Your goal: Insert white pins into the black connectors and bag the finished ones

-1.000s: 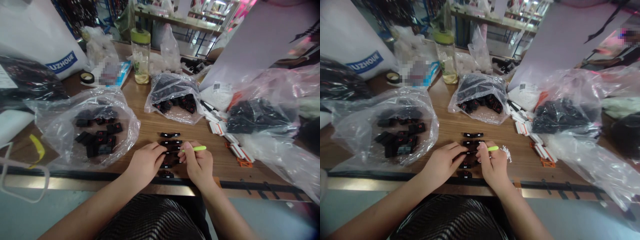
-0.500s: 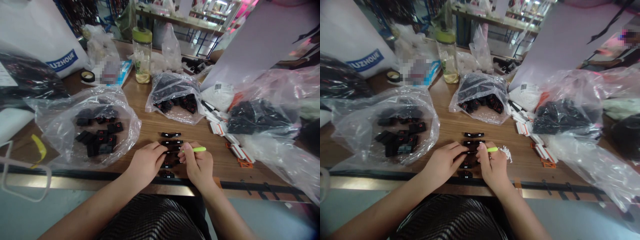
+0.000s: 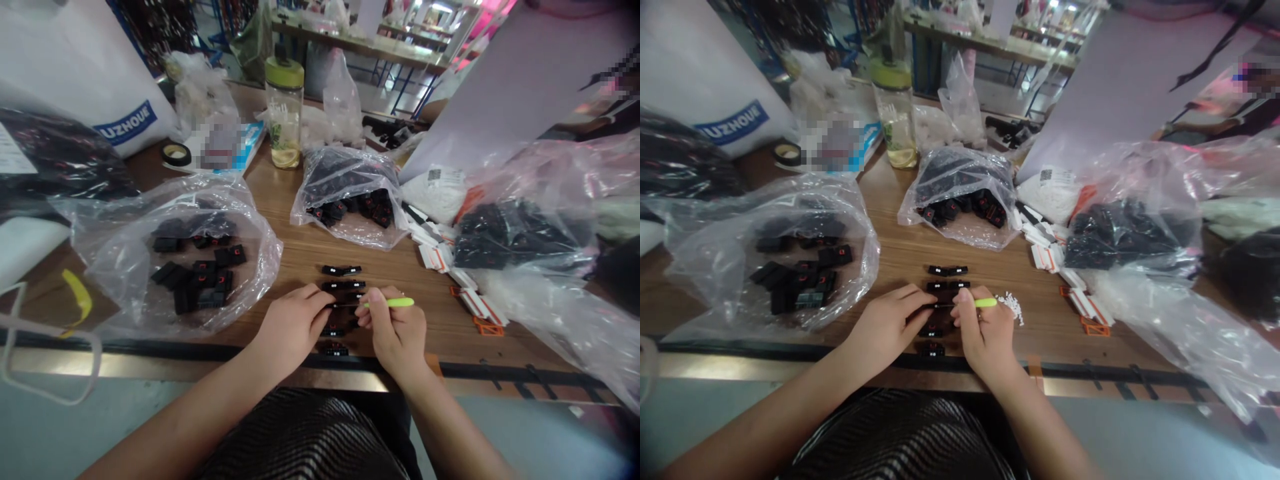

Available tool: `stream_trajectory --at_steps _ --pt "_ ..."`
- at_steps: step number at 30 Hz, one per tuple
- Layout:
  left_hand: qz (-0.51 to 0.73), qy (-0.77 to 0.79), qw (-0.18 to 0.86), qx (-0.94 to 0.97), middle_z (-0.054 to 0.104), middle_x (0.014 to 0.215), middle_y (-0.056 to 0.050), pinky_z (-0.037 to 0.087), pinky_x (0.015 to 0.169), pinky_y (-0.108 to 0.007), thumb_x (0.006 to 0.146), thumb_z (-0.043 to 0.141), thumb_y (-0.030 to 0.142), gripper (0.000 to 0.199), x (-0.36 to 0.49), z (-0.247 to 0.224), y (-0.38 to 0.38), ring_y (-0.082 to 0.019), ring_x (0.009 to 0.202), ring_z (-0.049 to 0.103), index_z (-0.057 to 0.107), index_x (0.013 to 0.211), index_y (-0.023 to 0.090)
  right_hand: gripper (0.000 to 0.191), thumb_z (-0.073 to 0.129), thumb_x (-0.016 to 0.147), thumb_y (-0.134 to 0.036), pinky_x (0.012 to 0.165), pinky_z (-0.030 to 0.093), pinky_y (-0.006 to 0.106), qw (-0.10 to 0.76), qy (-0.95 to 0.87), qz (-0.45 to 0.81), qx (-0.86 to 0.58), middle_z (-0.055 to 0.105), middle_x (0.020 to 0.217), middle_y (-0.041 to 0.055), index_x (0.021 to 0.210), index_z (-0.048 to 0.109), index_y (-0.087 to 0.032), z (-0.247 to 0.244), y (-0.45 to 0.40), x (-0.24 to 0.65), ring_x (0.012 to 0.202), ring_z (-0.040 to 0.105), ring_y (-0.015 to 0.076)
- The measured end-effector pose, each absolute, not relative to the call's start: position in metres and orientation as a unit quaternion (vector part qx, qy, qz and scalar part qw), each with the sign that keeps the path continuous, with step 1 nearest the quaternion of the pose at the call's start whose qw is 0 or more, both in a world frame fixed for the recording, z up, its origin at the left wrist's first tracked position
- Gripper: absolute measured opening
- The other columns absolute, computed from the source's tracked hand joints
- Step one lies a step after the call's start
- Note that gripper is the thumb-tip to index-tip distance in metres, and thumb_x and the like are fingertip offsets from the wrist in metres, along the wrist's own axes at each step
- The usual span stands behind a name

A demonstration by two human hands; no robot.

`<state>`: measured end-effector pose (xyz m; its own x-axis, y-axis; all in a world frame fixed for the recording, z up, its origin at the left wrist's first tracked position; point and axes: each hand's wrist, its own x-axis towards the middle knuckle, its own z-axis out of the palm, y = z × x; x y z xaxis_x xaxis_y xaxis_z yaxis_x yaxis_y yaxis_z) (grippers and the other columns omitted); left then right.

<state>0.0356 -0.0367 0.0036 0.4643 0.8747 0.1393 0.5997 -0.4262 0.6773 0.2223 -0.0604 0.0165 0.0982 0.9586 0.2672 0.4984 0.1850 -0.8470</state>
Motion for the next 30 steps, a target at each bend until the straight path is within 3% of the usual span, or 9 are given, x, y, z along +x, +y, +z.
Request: stream_trajectory --at_steps 17,25,30 --pt "0.239 0.453 0.286 0.81 0.068 0.1 -0.004 0.054 0.086 -0.038 0.095 0.057 0.013 0.021 0.036 0.006 -0.035 -0.02 0.091 0.066 0.068 0.112 0.02 0.027 0.05 0.099 -0.032 0.055 0.049 0.023 0.382 -0.673 0.24 -0.586 0.068 0.069 -0.0003 0.079 0.063 -0.019 0.019 -0.057 0.217 0.055 0.063 0.0104" --pt "0.203 0.438 0.283 0.829 0.069 0.102 -0.004 0.056 0.085 -0.04 0.095 0.057 0.016 0.02 0.025 0.015 -0.042 -0.021 0.091 0.067 0.068 0.111 0.02 0.031 0.054 0.098 -0.036 0.047 0.047 0.02 0.489 -0.591 0.278 -0.578 0.065 0.063 -0.001 0.076 0.067 -0.018 0.041 -0.047 0.23 0.049 0.06 0.0084" --pt "0.24 0.447 0.251 0.824 0.067 0.111 -0.003 0.055 0.09 -0.037 0.097 0.056 0.019 0.021 0.022 0.031 -0.03 -0.019 0.095 0.067 0.066 0.115 0.021 0.03 0.055 0.098 -0.038 0.048 0.047 0.02 0.473 -0.612 0.287 -0.565 0.066 0.065 -0.0004 0.08 0.069 -0.018 0.045 -0.028 0.233 0.05 0.06 0.0083"
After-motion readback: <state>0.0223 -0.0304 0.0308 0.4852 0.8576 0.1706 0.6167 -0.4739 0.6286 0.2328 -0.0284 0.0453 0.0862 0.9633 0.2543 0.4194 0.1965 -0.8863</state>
